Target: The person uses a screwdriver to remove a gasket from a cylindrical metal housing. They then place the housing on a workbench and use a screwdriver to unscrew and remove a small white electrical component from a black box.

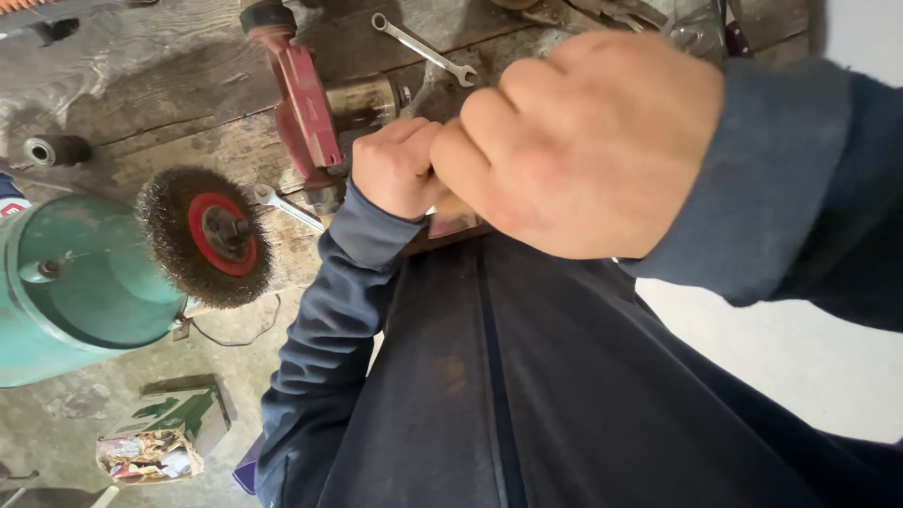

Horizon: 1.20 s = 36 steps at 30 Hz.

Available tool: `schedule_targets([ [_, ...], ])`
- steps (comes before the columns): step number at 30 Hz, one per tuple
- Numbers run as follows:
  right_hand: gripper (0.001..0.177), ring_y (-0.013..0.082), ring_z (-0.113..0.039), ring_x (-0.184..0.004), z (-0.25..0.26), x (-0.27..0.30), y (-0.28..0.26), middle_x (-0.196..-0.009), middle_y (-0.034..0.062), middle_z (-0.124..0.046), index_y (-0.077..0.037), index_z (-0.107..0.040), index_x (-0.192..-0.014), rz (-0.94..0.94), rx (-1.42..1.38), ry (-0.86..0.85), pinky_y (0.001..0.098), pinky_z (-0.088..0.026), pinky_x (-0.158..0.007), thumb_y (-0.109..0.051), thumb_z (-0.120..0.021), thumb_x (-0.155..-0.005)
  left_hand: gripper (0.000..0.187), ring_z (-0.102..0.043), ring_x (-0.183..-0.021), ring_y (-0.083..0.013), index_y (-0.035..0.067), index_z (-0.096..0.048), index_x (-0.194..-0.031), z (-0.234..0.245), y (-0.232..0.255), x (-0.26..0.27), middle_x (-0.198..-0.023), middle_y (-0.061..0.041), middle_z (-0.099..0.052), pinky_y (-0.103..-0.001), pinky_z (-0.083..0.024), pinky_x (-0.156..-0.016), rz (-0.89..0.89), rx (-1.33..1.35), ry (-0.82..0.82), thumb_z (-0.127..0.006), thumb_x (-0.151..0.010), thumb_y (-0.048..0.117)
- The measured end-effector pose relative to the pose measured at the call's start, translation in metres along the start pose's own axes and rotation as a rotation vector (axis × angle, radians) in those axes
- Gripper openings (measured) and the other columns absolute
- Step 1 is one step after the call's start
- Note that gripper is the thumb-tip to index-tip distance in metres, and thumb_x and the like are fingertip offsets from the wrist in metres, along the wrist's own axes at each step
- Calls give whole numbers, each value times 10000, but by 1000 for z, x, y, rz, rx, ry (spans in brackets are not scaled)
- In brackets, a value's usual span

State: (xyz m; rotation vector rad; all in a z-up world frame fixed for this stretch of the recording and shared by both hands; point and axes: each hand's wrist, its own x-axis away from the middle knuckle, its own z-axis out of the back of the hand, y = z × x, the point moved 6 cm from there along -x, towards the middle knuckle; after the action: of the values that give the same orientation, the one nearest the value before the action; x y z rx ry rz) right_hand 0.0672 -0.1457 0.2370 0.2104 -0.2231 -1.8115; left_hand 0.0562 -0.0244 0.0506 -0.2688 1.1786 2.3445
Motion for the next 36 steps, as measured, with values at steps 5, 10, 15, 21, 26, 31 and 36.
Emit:
schedule_targets([
  [5,240,156,-603,-792,10,-3,0,-851,-24,-608,-124,-654,-878,137,-77,170,283,-512,-685,-356,-635,-935,292,-683,-882,-360,47,-717,-1127,2,2,-3,-968,-127,-702,-432,-561,-724,8,63,-22,-712,-850,137],
  [10,148,159,-625,-932,8,1,-10,-980,-25,-609,-135,-680,-926,304,-179,151,293,-557,-817,-275,-633,-912,162,-681,-811,-368,57,-681,-964,-2,-1,1,-869,-138,-680,-439,-553,-694,-91,139,-177,-711,-841,157],
  [15,318,124,-597,-784,3,-1,1,-881,-39,-587,-134,-685,-1063,112,-41,52,259,-531,-683,-416,-577,-965,173,-656,-676,-337,62,-664,-851,-10,-17,7,-733,-116,-638,-427,-517,-596,-74,-29,-70,-772,-798,186],
  [21,262,147,-588,-707,-14,5,0,-782,-14,-571,-115,-657,-960,102,-5,-82,289,-481,-589,-361,-583,-1013,134,-663,-729,-328,76,-703,-929,3,5,-8,-776,-93,-648,-425,-518,-625,-52,-38,-54,-752,-839,163],
  [26,139,168,-595,-851,3,2,-6,-914,-6,-601,-130,-654,-888,270,-82,147,286,-497,-726,-257,-610,-922,181,-662,-818,-357,45,-681,-1025,4,1,-6,-920,-128,-679,-434,-529,-683,-60,87,-106,-700,-872,139],
  [31,157,149,-602,-889,6,0,-8,-951,-17,-596,-128,-657,-939,309,-106,150,274,-527,-765,-262,-622,-864,114,-672,-759,-371,67,-675,-925,1,-5,0,-821,-130,-660,-441,-542,-656,-74,77,-175,-712,-859,152],
  [36,418,140,-594,-683,-9,3,3,-838,-2,-574,-99,-650,-1272,110,-35,-34,276,-504,-573,-406,-522,-1019,152,-689,-708,-332,90,-700,-911,-8,-21,6,-795,-102,-672,-423,-556,-629,-36,-3,-125,-760,-792,163],
])
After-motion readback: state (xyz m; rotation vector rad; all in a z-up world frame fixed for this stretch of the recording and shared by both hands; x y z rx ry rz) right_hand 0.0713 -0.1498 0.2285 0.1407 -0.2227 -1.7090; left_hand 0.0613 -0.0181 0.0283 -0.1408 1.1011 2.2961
